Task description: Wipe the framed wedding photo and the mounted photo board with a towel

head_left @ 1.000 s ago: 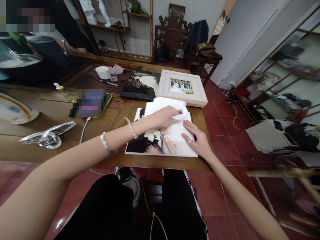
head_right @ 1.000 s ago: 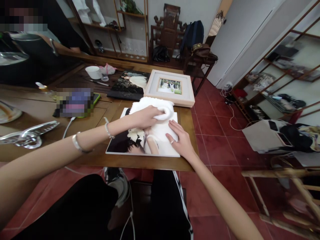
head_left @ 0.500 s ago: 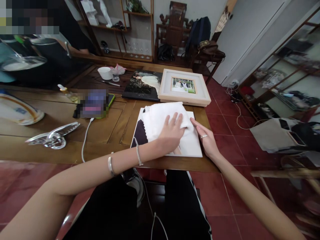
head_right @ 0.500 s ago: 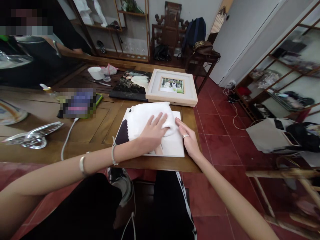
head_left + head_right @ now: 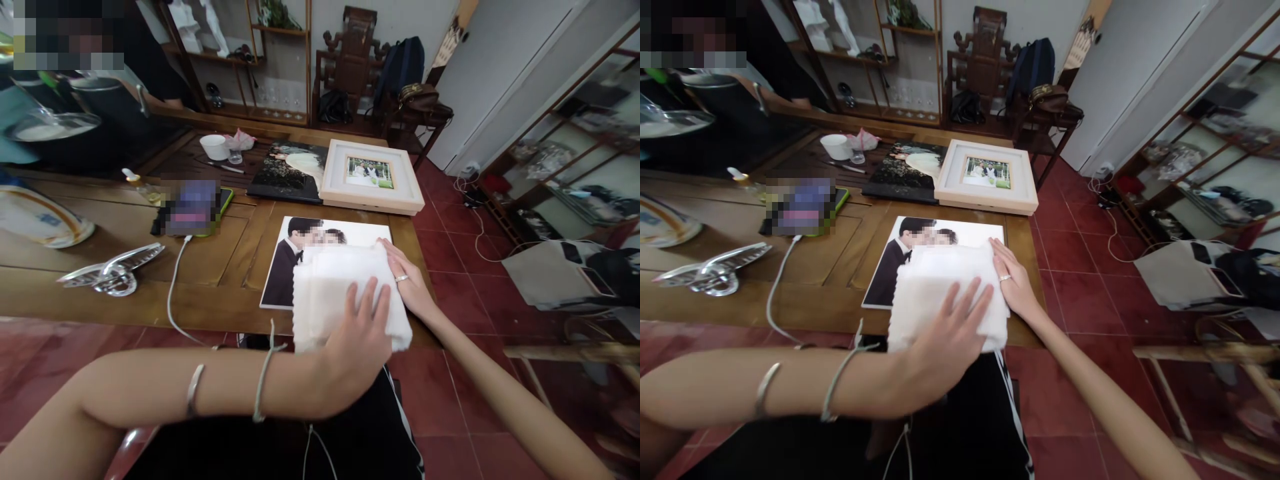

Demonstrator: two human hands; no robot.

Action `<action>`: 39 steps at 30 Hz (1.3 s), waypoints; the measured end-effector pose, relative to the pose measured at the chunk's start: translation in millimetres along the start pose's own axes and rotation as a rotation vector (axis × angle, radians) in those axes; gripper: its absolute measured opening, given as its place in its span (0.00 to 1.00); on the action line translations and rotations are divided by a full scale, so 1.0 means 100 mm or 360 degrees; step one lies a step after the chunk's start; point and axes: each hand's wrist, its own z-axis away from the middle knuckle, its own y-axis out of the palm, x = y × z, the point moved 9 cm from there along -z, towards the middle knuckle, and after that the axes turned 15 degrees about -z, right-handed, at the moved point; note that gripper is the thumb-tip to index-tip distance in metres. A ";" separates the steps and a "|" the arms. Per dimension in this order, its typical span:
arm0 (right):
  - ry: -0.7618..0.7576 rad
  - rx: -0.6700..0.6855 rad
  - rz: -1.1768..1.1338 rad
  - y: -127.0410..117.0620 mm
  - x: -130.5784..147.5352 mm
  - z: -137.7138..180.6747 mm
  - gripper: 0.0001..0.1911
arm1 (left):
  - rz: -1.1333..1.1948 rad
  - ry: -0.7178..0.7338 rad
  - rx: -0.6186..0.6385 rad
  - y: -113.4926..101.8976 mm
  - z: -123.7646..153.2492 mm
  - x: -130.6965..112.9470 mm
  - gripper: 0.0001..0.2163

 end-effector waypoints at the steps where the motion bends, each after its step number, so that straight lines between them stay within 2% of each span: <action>1: -0.0047 0.0054 0.0091 0.03 0.02 0.00 0.22 | 0.0019 0.0034 0.0004 -0.03 0.10 -0.05 0.14; 3: -0.0127 0.0148 0.0254 0.10 0.05 0.00 0.21 | 0.0096 0.0069 0.0037 -0.07 0.29 -0.06 0.11; 6: -0.0177 0.0200 0.0389 0.13 0.06 0.01 0.22 | 0.0328 0.0071 0.0136 -0.05 0.42 0.13 0.10; 9: -0.0181 0.0174 0.0434 0.13 0.06 0.02 0.22 | 0.0526 0.0020 0.0317 0.12 0.39 0.52 0.16; 12: -0.0189 0.0136 0.0445 0.12 0.08 0.02 0.23 | 0.0506 -0.0193 0.0411 0.40 0.29 1.06 0.22; 15: -0.0200 0.0132 0.0455 0.14 0.09 0.03 0.25 | 0.0384 -0.0391 0.0313 0.68 0.18 1.54 0.24; 19: -0.0211 0.0105 0.0488 0.15 0.11 0.03 0.26 | 0.0273 -0.0338 0.0082 0.88 0.09 1.83 0.18; 21: -0.0211 0.0080 0.0505 0.15 0.12 0.03 0.26 | 0.0264 -0.0281 0.0072 0.92 0.11 1.87 0.17; 24: -0.0204 0.0058 0.0526 0.15 0.12 0.02 0.25 | 0.0299 -0.0191 0.0218 0.88 0.20 1.82 0.20; 29: -0.0213 0.0089 0.0486 0.14 0.10 0.02 0.25 | 0.0439 -0.0088 0.0468 0.57 0.55 1.54 0.21; 33: -0.0210 0.0131 0.0437 0.14 0.09 0.02 0.26 | 0.0488 -0.0018 0.0542 0.36 0.81 1.25 0.18; 36: -0.0211 0.0153 0.0409 0.14 0.10 0.03 0.26 | 0.0485 0.0015 0.0482 0.32 0.81 1.22 0.17; 39: -0.0204 0.0158 0.0395 0.14 0.11 0.04 0.26 | 0.0425 -0.0005 0.0459 0.44 0.61 1.37 0.20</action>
